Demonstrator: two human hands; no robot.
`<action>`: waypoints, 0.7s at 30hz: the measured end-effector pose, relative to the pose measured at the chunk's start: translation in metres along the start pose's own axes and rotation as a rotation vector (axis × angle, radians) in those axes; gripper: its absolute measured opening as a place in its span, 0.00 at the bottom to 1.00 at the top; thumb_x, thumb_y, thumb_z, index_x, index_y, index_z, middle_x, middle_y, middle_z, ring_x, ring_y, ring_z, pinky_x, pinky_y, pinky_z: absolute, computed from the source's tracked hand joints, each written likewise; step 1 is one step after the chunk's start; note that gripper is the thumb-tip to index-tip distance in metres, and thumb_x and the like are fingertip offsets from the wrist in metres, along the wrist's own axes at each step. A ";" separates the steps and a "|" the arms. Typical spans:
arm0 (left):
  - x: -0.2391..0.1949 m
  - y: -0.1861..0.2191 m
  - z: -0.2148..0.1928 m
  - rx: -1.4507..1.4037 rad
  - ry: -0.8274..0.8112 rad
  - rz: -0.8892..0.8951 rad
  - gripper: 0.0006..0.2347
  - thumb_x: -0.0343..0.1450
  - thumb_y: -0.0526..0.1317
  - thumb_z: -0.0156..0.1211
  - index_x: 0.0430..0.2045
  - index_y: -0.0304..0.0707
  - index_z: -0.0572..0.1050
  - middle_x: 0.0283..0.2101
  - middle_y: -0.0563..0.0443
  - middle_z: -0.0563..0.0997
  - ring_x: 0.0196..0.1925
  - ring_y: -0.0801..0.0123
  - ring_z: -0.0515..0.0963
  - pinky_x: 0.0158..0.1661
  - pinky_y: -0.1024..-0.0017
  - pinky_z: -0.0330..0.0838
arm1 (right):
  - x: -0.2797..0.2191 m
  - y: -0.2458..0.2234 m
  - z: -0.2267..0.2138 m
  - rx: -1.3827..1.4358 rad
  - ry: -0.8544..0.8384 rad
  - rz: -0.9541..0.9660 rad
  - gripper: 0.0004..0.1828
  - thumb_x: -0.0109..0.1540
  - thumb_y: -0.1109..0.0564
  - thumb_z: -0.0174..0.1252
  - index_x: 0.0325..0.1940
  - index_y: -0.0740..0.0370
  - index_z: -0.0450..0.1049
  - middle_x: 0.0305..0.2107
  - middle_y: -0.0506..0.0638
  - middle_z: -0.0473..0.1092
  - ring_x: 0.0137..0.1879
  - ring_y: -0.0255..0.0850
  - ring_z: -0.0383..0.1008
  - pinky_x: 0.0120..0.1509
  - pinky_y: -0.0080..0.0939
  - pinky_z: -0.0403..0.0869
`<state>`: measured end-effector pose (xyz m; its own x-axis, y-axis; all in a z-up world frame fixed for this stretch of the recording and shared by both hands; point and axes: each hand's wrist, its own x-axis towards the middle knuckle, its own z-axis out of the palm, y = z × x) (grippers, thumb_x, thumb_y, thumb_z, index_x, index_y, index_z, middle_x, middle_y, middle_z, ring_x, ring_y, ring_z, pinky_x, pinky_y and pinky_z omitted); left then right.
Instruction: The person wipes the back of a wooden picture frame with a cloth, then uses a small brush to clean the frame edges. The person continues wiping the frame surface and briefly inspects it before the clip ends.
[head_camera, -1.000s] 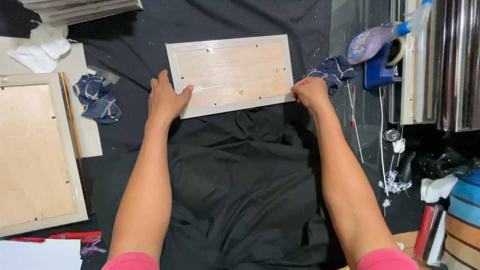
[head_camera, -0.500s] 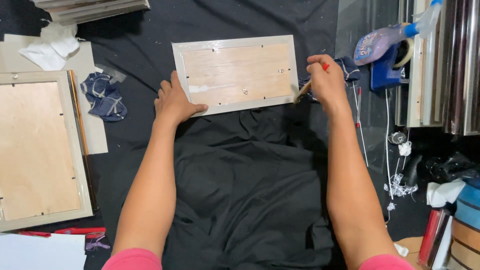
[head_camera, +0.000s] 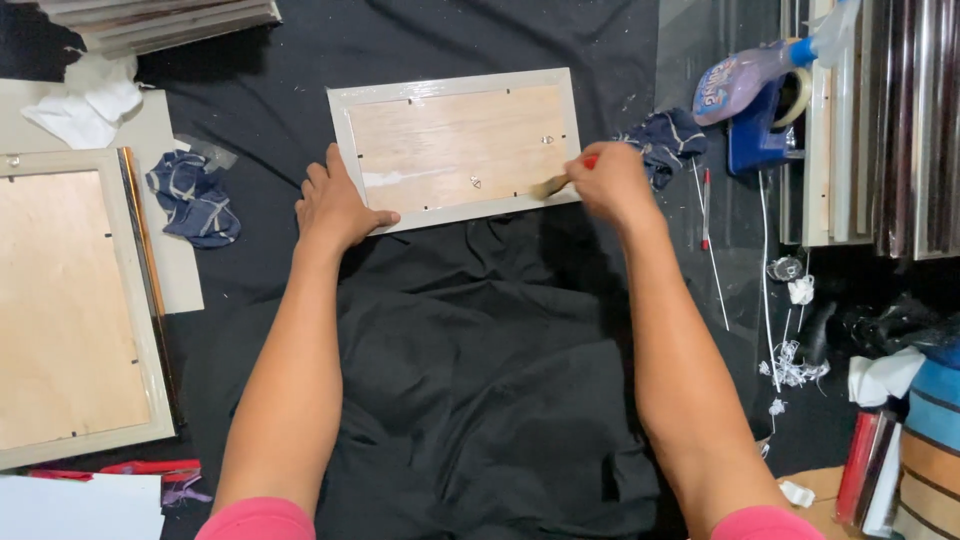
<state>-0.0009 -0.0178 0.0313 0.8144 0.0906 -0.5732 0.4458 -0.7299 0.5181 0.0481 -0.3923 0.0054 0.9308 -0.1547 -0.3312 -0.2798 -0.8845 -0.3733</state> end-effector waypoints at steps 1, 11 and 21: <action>0.001 -0.001 0.001 -0.001 0.003 0.001 0.52 0.59 0.44 0.80 0.73 0.29 0.44 0.65 0.23 0.60 0.71 0.30 0.58 0.65 0.34 0.53 | -0.005 -0.003 -0.011 0.000 0.002 -0.002 0.13 0.60 0.48 0.60 0.40 0.55 0.85 0.30 0.63 0.77 0.43 0.61 0.80 0.47 0.57 0.77; 0.002 -0.002 0.002 0.056 0.011 0.009 0.52 0.59 0.44 0.80 0.73 0.29 0.45 0.64 0.24 0.61 0.69 0.30 0.62 0.63 0.37 0.59 | 0.000 0.009 -0.021 -0.027 0.155 0.021 0.11 0.57 0.53 0.57 0.36 0.55 0.85 0.22 0.56 0.75 0.34 0.57 0.79 0.41 0.50 0.78; 0.006 -0.005 0.004 0.060 0.018 0.016 0.52 0.59 0.44 0.81 0.72 0.29 0.45 0.63 0.24 0.62 0.67 0.30 0.63 0.61 0.38 0.61 | -0.002 0.006 -0.032 0.065 0.298 0.033 0.08 0.61 0.53 0.61 0.38 0.52 0.85 0.26 0.52 0.76 0.38 0.51 0.81 0.44 0.44 0.78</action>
<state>0.0000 -0.0165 0.0223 0.8281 0.0903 -0.5533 0.4100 -0.7706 0.4879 0.0521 -0.4115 0.0318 0.9462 -0.3139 -0.0788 -0.3167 -0.8485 -0.4240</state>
